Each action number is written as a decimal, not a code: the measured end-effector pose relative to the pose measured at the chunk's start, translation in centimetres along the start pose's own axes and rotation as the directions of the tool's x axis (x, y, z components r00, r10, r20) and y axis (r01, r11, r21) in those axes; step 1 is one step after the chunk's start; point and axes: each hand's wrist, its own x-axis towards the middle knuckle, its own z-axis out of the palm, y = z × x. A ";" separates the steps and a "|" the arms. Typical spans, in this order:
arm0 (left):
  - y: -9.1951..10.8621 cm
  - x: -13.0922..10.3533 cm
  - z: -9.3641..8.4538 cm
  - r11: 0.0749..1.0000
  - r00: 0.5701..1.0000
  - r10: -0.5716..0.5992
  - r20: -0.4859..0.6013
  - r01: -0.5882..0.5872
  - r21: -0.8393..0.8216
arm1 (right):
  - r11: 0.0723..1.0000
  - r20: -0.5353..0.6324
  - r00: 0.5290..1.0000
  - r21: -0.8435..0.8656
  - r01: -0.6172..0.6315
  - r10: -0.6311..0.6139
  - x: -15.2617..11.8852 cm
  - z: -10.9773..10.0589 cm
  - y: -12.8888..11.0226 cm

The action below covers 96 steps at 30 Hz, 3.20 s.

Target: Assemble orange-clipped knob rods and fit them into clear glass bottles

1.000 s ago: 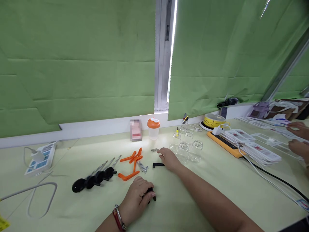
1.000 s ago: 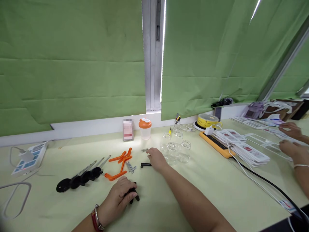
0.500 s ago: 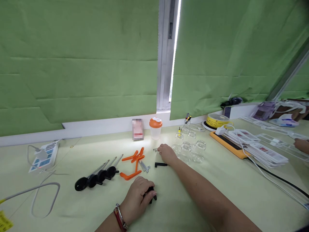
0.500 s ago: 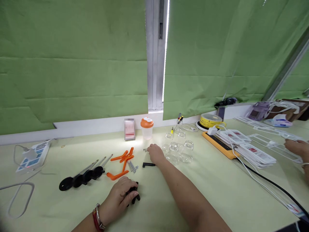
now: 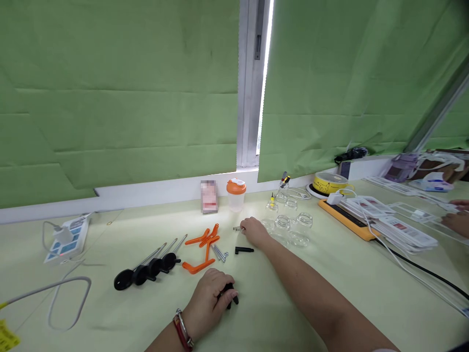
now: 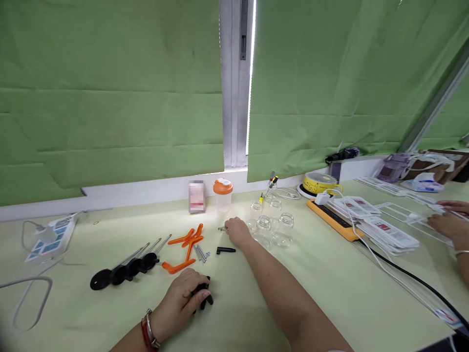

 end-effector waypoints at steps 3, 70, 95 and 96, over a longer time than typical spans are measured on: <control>-0.1 0.0 0.0 1.000 1.000 0.004 -0.013 -0.005 -0.020 | 1.000 0.029 1.000 0.015 -0.014 0.013 -0.4 -0.2 -0.2; -0.2 -0.1 0.4 0.994 0.996 -0.086 0.025 0.087 -0.058 | 0.697 -0.045 0.974 0.691 0.191 -0.223 -11.7 2.5 -2.4; 0.1 0.2 1.1 0.985 0.990 -0.131 0.045 0.136 -0.107 | 0.874 -0.081 0.996 0.483 0.062 -0.026 -11.8 1.5 -1.3; 0.1 0.2 1.1 0.986 0.991 -0.128 0.048 0.132 -0.101 | 0.887 -0.088 0.995 0.455 0.078 -0.042 -11.9 1.4 -1.4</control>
